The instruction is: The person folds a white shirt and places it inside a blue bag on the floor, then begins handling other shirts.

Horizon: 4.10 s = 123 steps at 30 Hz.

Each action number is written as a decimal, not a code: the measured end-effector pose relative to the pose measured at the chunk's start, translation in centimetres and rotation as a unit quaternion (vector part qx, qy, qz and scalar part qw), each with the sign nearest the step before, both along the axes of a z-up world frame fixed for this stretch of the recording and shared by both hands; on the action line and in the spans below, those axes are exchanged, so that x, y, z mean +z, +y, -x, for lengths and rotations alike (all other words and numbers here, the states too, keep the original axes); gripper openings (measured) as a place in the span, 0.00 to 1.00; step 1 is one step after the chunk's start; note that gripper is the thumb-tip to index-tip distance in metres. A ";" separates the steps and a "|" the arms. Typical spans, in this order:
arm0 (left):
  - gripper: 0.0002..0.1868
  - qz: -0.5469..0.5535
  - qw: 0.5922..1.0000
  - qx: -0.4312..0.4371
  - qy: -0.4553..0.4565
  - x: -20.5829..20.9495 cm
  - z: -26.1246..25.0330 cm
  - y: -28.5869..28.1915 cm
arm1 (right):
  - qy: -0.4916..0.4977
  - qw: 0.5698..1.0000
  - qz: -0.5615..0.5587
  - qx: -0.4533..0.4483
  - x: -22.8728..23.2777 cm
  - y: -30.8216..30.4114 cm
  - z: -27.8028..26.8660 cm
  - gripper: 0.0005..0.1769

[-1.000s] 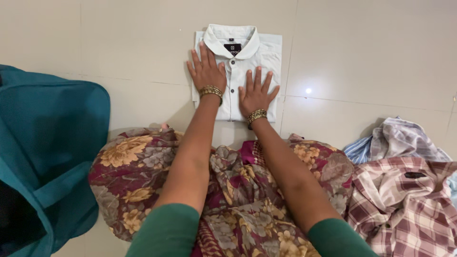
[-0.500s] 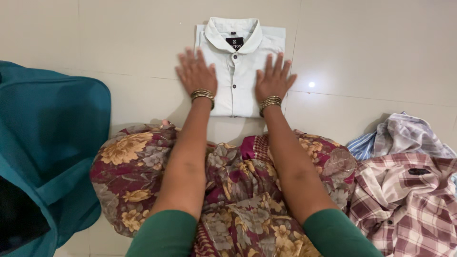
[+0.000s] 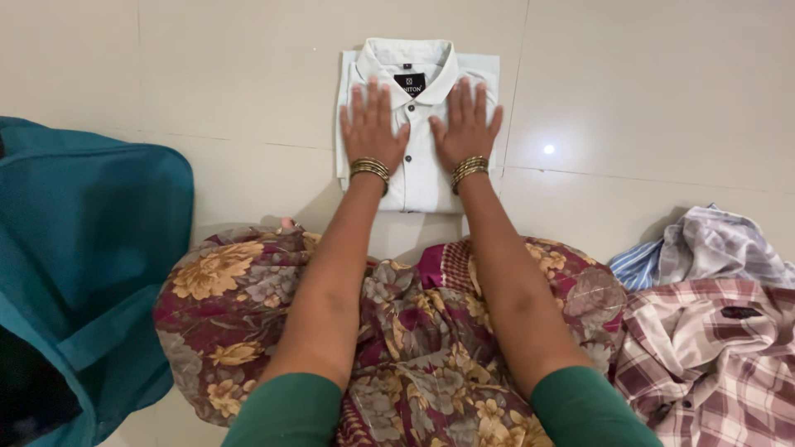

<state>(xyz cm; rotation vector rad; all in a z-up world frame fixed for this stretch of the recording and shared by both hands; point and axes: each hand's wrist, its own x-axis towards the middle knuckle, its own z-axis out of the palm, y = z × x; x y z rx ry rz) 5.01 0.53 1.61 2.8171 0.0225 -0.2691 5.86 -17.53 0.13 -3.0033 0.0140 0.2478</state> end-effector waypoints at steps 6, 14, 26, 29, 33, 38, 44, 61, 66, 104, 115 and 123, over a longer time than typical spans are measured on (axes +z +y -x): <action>0.44 -0.034 0.999 0.042 0.002 0.3 0.8 2.8 | 0.005 0.996 -0.010 -0.086 1.2 -1.2 0.6 0.41; 0.40 -0.077 0.994 0.071 0.011 -0.7 3.3 3.1 | 0.006 0.991 -0.008 -0.133 0.9 -1.7 2.9 0.39; 0.31 0.049 0.981 -0.094 -0.159 -3.7 1.9 0.7 | -0.175 0.981 -0.081 0.016 -4.5 -0.5 0.8 0.28; 0.30 0.056 0.982 -0.093 -0.154 -2.2 1.9 0.8 | -0.160 0.984 -0.079 0.017 -3.7 -0.4 0.0 0.32; 0.32 0.016 0.992 -0.091 -0.091 -0.6 1.7 1.2 | -0.082 0.995 -0.056 0.002 -1.3 -0.3 -1.0 0.37; 0.42 -0.015 0.999 -0.033 -0.028 1.1 1.2 2.8 | 0.037 0.996 -0.015 -0.086 1.0 -1.6 -1.0 0.41; 0.42 -0.067 0.993 0.091 0.037 0.9 1.9 3.2 | 0.035 0.978 0.003 -0.204 0.8 -4.1 0.7 0.38; 0.50 0.099 0.977 0.175 -0.070 -7.5 5.0 2.1 | -0.119 0.972 -0.136 -0.149 -5.7 -4.1 6.5 0.43; 0.52 0.301 0.896 0.326 0.030 -8.8 3.9 2.7 | -0.107 0.835 -0.454 -0.293 -5.9 -5.4 5.6 0.48; 0.16 -0.073 0.986 0.138 0.053 26.7 26.6 49.2 | 0.244 0.818 -0.431 0.293 20.8 47.7 23.1 0.20; 0.20 -0.128 0.952 0.263 -0.085 13.0 23.5 52.8 | 0.263 0.857 -0.307 0.319 13.3 46.5 22.2 0.36; 0.26 -0.125 0.949 0.122 0.263 6.5 25.2 49.3 | 0.181 0.751 -0.109 0.625 22.7 40.6 27.7 0.29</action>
